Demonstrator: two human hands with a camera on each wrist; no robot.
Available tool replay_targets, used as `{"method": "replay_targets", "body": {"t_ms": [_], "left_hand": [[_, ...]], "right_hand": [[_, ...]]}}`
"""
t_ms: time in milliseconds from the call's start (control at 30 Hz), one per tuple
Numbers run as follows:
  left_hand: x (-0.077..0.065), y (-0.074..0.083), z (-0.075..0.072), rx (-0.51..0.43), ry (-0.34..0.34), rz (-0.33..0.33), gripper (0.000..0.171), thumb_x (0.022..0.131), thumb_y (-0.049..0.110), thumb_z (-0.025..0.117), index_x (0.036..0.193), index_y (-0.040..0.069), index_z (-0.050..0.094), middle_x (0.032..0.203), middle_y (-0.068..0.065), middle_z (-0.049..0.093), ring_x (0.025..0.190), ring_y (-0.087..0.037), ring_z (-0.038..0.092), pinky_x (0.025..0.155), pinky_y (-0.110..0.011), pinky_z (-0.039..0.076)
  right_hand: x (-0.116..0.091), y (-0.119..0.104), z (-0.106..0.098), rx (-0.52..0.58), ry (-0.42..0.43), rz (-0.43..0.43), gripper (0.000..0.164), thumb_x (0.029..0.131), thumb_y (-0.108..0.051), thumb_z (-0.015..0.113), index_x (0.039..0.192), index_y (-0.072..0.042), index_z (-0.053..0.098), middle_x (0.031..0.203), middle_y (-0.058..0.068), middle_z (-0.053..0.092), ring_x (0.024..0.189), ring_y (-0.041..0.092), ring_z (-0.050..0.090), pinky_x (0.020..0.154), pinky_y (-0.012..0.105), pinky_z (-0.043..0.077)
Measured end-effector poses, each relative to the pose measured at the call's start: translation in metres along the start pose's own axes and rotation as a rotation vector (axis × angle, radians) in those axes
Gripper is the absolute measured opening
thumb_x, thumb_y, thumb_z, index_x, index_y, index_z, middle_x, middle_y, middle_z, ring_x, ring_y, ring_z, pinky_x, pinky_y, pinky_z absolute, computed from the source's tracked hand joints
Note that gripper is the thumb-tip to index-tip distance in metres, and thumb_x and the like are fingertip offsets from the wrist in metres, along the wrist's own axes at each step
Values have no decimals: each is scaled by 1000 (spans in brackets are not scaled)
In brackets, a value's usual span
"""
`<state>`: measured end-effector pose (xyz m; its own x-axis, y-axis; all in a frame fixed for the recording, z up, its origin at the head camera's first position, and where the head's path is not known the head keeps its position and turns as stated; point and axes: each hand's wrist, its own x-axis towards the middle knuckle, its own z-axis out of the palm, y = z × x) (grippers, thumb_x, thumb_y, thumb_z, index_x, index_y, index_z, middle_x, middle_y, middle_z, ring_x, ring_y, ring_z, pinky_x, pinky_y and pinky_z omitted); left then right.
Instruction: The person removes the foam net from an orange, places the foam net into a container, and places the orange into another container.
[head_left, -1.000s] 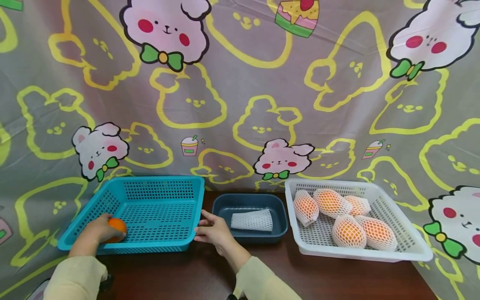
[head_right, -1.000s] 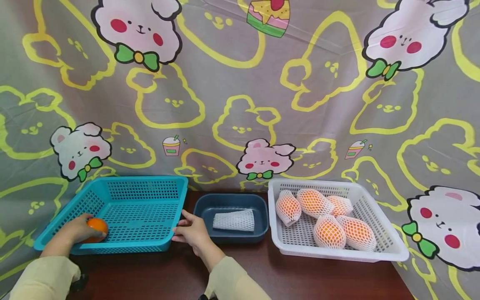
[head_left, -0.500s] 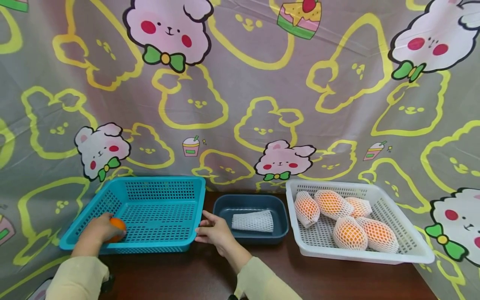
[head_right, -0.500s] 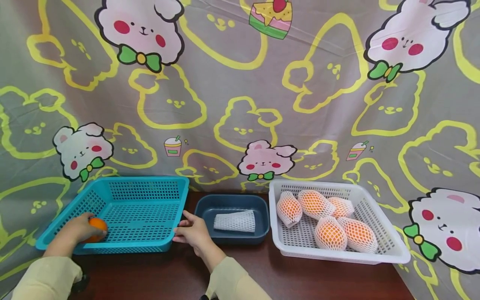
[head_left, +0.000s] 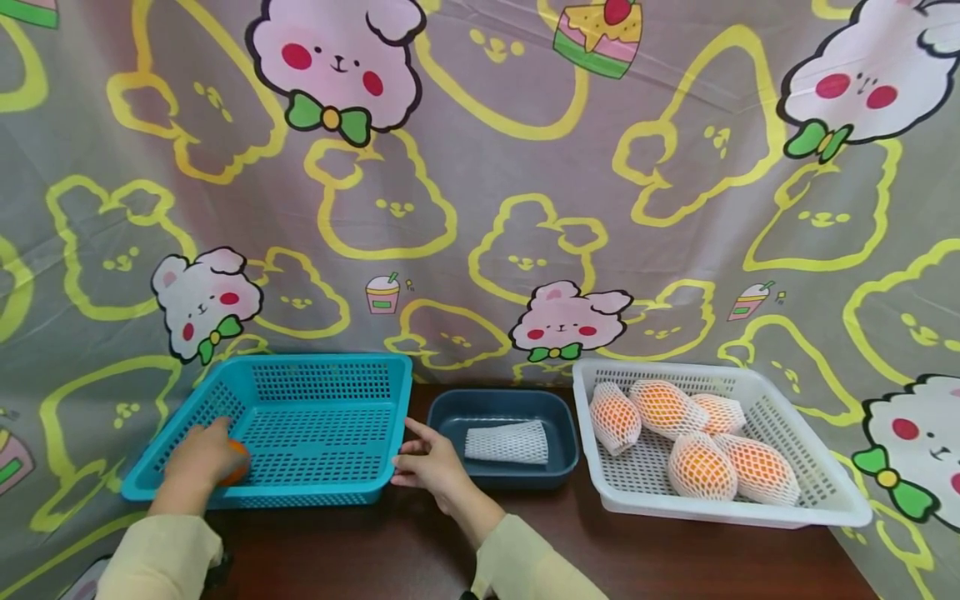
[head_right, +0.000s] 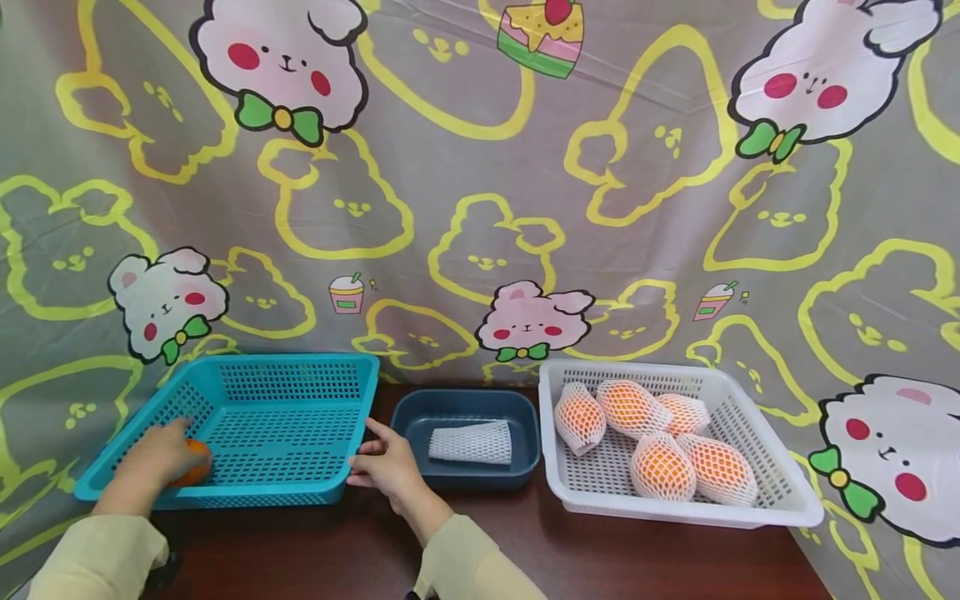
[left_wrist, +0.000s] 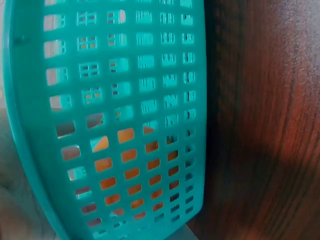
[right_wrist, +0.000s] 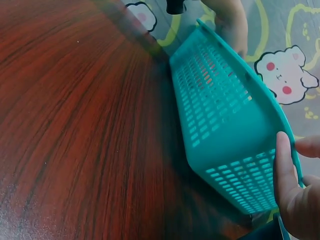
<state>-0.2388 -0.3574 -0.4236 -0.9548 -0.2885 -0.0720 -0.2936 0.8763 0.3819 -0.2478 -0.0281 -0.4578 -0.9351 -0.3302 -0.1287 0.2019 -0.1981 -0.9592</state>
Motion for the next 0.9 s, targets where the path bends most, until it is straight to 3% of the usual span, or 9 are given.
{"method": "replay_targets", "body": {"t_ms": [200,533,733,900], "left_hand": [[-3,10,1,12,28,20,72,94,18,69,145,-17,31,138,-48,26,123,-69,32,95,-77,37],[-5,29,-1,2,117,160,66,98,18,65,144,-18,35,139,-47,36,125,-64,39,97,-72,40],[-7,42,1,-15,141,206,62,98,17,66,142,-17,40,136,-45,44,120,-61,46,93,-70,44],[-11,57,4,-95,154,256,55,100,18,64,140,-14,46,136,-41,49,111,-55,56,87,-64,50]], "right_hand": [[0,1,-1,-19,-19,-12,65,92,10,68,152,-4,47,97,8,57,72,16,66,68,34,61],[1,-13,-20,-292,-97,-156,60,97,0,65,153,1,43,116,19,56,86,24,70,79,41,60],[-3,-21,-33,-587,-92,-248,57,99,-14,68,151,-6,49,126,15,60,86,20,67,80,35,58],[-11,-30,-43,-861,-129,-346,54,100,-25,69,149,-11,54,134,9,60,101,18,64,86,31,55]]}}
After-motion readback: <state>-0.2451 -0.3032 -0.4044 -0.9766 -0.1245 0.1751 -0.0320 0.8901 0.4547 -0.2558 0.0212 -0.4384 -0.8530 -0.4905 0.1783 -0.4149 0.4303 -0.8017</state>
